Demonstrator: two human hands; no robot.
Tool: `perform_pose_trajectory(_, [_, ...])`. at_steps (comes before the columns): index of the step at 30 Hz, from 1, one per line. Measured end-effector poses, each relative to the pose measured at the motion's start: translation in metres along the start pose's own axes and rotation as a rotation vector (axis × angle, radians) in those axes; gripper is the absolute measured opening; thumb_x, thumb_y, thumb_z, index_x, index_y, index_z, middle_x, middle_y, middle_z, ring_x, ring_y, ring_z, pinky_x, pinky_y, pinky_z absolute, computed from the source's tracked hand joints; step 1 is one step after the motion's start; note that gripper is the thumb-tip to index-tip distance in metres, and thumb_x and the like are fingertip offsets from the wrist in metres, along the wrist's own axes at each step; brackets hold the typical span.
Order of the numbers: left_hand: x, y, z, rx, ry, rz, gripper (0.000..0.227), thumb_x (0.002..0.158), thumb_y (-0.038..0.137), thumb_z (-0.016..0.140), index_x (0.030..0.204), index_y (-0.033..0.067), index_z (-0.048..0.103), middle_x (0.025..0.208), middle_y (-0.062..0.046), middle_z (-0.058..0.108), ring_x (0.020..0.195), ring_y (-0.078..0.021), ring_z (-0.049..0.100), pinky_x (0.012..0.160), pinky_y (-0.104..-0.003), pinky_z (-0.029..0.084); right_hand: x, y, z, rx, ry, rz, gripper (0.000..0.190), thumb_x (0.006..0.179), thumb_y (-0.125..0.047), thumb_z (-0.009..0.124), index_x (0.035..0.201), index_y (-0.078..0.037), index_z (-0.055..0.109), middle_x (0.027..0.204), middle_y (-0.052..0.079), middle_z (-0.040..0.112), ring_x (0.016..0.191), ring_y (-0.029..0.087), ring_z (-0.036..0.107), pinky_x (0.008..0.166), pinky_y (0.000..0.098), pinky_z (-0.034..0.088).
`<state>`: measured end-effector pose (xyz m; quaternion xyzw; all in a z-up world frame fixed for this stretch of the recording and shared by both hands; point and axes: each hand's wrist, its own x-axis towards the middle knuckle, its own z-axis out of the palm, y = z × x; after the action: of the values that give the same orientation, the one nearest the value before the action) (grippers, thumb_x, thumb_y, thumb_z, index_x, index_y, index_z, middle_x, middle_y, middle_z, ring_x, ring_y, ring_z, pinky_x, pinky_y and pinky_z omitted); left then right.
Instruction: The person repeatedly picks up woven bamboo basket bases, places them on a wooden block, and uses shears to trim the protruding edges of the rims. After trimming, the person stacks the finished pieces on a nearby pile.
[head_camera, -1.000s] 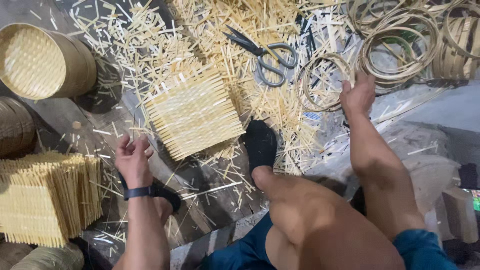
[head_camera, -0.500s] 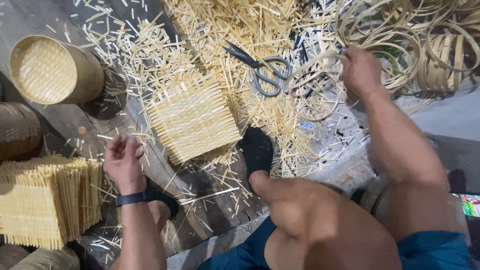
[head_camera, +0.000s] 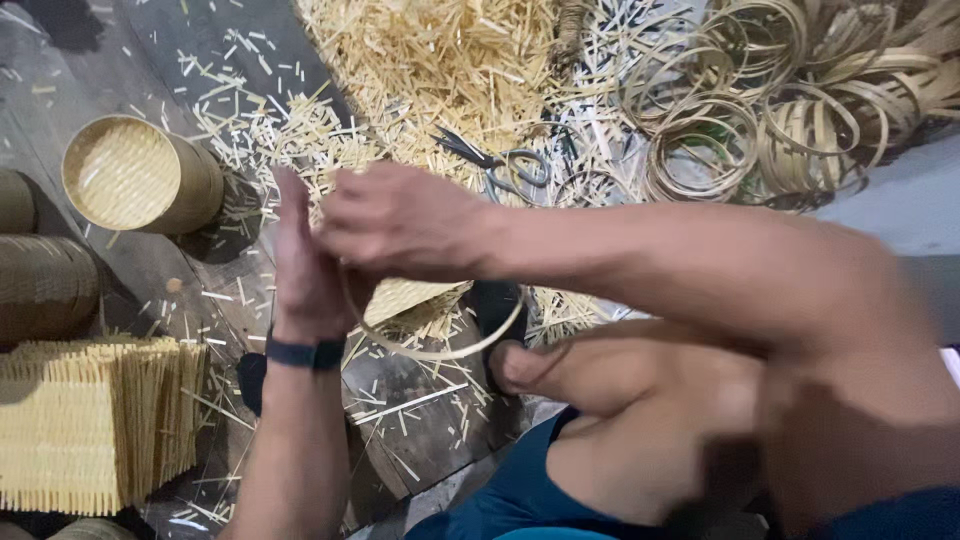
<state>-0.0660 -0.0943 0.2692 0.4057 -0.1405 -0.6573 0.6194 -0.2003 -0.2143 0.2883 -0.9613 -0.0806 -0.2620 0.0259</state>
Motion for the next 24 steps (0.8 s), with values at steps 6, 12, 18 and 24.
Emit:
perform_pose_trajectory(6, [-0.045, -0.036, -0.042, -0.171, 0.085, 0.140, 0.069, 0.112, 0.066, 0.030, 0.099, 0.0071, 0.065, 0.090, -0.008, 0.069, 0.095, -0.0229, 0.070, 0.087, -0.050, 0.064, 0.015, -0.054, 0.057, 0.134, -0.004, 0.045, 0.026, 0.093, -0.026, 0.074, 0.092, 0.000, 0.069, 0.098, 0.012, 0.066, 0.086, 0.022, 0.062, 0.060, 0.0321, 0.056])
perform_pose_trajectory(12, [-0.033, -0.079, -0.107, -0.364, 0.173, 0.190, 0.045, 0.114, 0.048, 0.050, 0.104, 0.0077, 0.066, 0.094, -0.005, 0.066, 0.092, -0.0205, 0.064, 0.077, -0.038, 0.052, 0.004, -0.039, 0.082, 0.444, 0.059, 0.434, 0.036, 0.083, -0.026, 0.084, 0.110, -0.007, 0.068, 0.105, 0.012, 0.068, 0.099, 0.028, 0.067, 0.081, 0.0395, 0.059])
perform_pose_trajectory(18, [-0.027, -0.074, -0.145, -0.621, 0.335, 0.498, 0.033, 0.102, 0.036, 0.062, 0.096, 0.0048, 0.069, 0.091, -0.008, 0.069, 0.083, -0.0192, 0.061, 0.071, -0.034, 0.050, -0.031, 0.011, 0.104, 1.808, 0.221, 1.360, 0.043, 0.104, -0.035, 0.060, 0.120, 0.005, 0.064, 0.088, 0.008, 0.067, 0.076, 0.021, 0.069, 0.070, 0.0370, 0.061])
perform_pose_trajectory(24, [-0.030, -0.042, -0.147, -0.348, 0.284, 0.073, 0.031, 0.096, 0.035, 0.064, 0.085, 0.0059, 0.068, 0.079, -0.009, 0.066, 0.062, -0.0151, 0.057, 0.053, -0.027, 0.044, -0.068, -0.003, 0.121, 2.051, 0.157, 1.384, 0.040, 0.106, -0.036, 0.070, 0.098, 0.003, 0.066, 0.066, -0.001, 0.051, 0.056, 0.009, 0.045, 0.049, 0.0253, 0.036])
